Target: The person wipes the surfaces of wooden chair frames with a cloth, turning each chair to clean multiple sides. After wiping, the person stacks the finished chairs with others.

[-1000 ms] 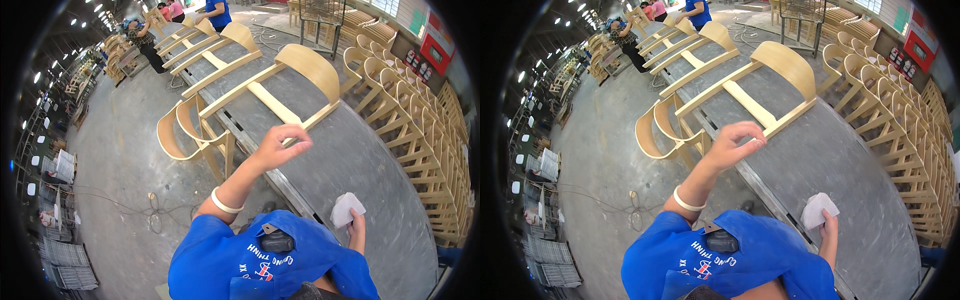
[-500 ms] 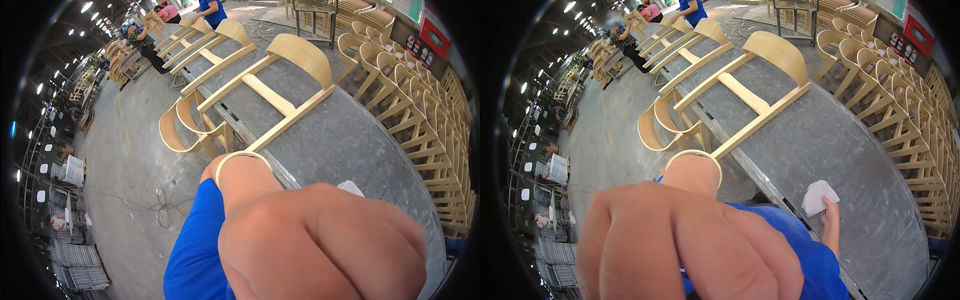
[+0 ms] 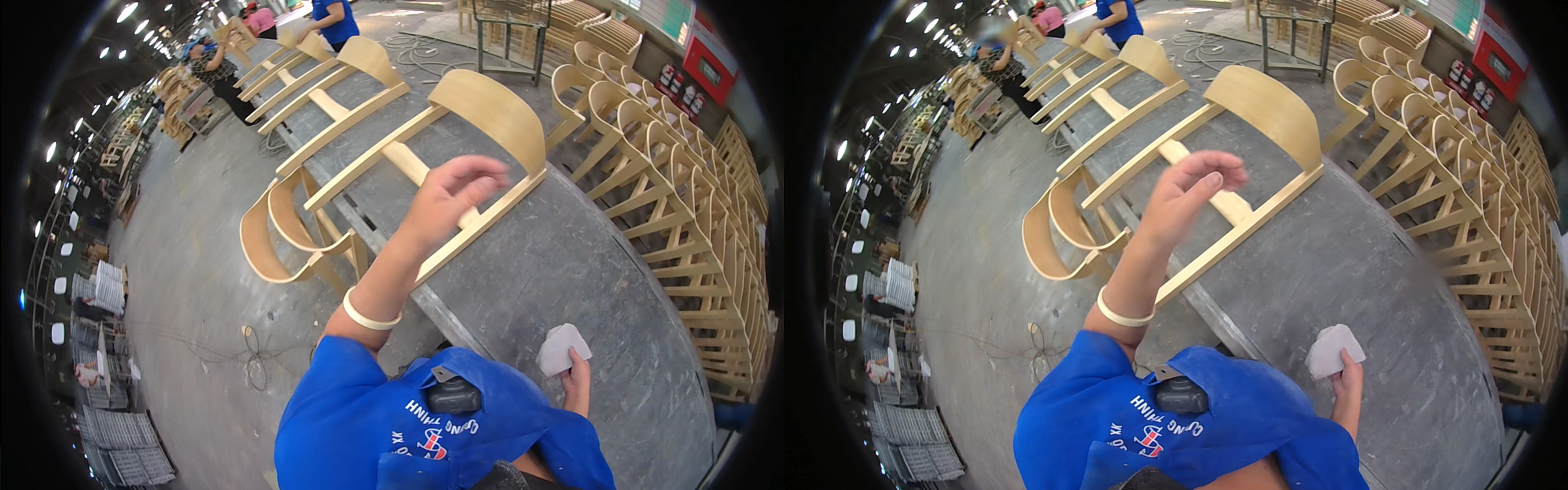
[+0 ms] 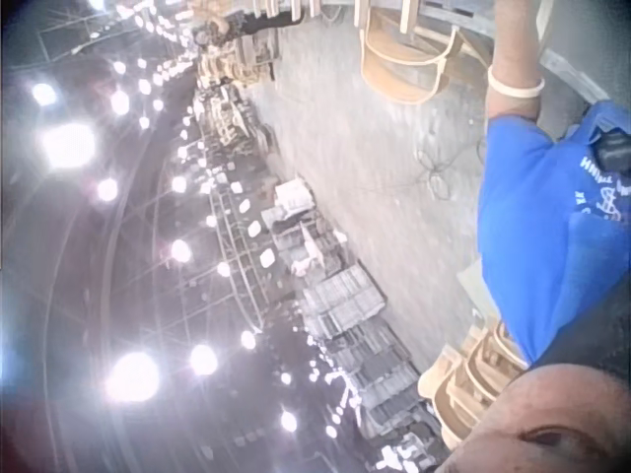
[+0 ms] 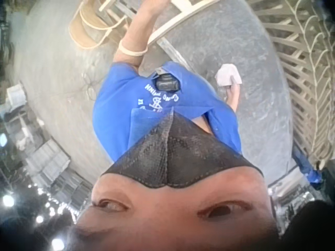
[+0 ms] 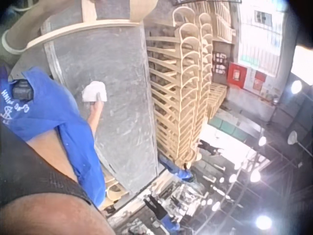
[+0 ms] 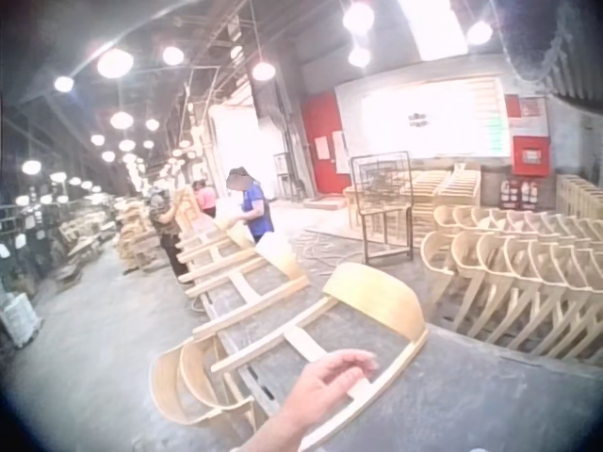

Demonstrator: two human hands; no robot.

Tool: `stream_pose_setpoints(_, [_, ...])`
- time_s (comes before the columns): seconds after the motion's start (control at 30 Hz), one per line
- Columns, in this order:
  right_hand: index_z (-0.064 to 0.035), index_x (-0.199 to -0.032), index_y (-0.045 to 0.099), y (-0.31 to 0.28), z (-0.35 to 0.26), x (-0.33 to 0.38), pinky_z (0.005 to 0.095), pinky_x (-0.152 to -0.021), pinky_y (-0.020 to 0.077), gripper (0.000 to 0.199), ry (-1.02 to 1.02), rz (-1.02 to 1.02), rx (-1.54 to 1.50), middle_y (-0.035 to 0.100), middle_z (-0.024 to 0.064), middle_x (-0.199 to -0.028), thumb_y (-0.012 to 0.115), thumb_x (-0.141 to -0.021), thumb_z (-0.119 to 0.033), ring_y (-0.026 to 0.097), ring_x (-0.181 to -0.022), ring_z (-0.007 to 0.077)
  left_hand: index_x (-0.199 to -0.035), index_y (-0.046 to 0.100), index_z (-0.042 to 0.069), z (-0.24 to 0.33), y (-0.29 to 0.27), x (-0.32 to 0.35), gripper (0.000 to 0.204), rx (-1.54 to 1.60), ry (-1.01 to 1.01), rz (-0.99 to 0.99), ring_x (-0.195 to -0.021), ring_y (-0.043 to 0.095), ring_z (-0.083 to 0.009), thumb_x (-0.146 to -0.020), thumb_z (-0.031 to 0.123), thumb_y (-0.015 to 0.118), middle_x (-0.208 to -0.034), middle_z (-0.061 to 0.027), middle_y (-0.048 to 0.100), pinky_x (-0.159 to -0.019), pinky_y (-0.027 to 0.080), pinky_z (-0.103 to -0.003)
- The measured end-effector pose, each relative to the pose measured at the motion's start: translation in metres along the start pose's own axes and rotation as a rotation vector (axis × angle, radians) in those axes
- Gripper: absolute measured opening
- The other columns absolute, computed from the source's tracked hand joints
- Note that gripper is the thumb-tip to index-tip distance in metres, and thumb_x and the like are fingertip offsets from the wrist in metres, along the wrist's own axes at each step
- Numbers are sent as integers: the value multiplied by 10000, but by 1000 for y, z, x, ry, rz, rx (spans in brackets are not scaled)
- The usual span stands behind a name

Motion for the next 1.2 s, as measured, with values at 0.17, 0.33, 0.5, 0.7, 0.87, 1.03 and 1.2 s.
stream_pose_setpoints(0.17, [-44,-1319,486,45,-30,-33,420,-940,486,424,-14,39,154,582,101,-1261,587,-917,-132,568,-1162,264,-1265,531,33,-259,-169,56,462,-60,-783,474,-1035,602,-225,-938,355,591,-1110,-123,646,-892,473,-355])
stream_pose_setpoints(0.33, [-55,-1311,506,126,-106,-90,388,-950,468,425,-111,-24,387,591,86,-1261,613,-911,-152,562,-1172,237,-1294,491,23,-385,-233,95,504,19,-950,662,-1050,579,-240,-940,372,576,-1219,-139,587,-861,474,-353])
stream_pose_setpoints(0.5, [-13,-1299,514,251,-187,-159,360,-989,429,455,-349,-167,524,594,89,-1258,654,-887,-148,560,-1158,221,-1316,449,12,-445,-240,64,543,108,-936,688,-1057,573,-234,-932,370,586,-1227,-137,571,-850,475,-341])
stream_pose_setpoints(0.7, [11,-1240,555,406,-240,-255,343,-941,453,461,-567,-235,806,631,108,-1181,701,-846,-180,595,-1078,203,-1211,445,-5,-467,-240,49,437,31,-969,757,-951,632,-236,-893,194,669,-1113,-133,605,-758,547,-369])
stream_pose_setpoints(0.87, [16,-1204,578,493,-266,-314,348,-913,474,472,-772,-184,970,656,145,-1119,722,-811,-204,620,-1034,224,-1200,422,-15,-465,-242,48,445,-45,-972,748,-928,644,-240,-874,133,686,-1112,-151,591,-693,581,-347])
stream_pose_setpoints(1.03, [18,-1166,607,504,-262,-366,363,-900,476,427,-453,-166,1049,674,117,-1082,707,-836,-234,636,-1008,236,-1182,429,-11,-469,-245,48,428,14,-1007,737,-938,647,-260,-870,123,689,-1130,-165,589,-733,583,-368])
stream_pose_setpoints(1.2, [33,-1141,621,512,-262,-366,364,-838,498,418,-501,-241,973,682,127,-1062,700,-841,-247,656,-949,239,-1174,450,-5,-466,-245,32,424,106,-1003,712,-963,644,-273,-860,127,704,-1136,-158,596,-772,566,-428])
Point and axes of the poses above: each hand's wrist, its own x-axis away from the middle knuckle, its own y-axis out of the palm, z = x × y, the point moved 9 cm from there along -x, towards the middle knuckle
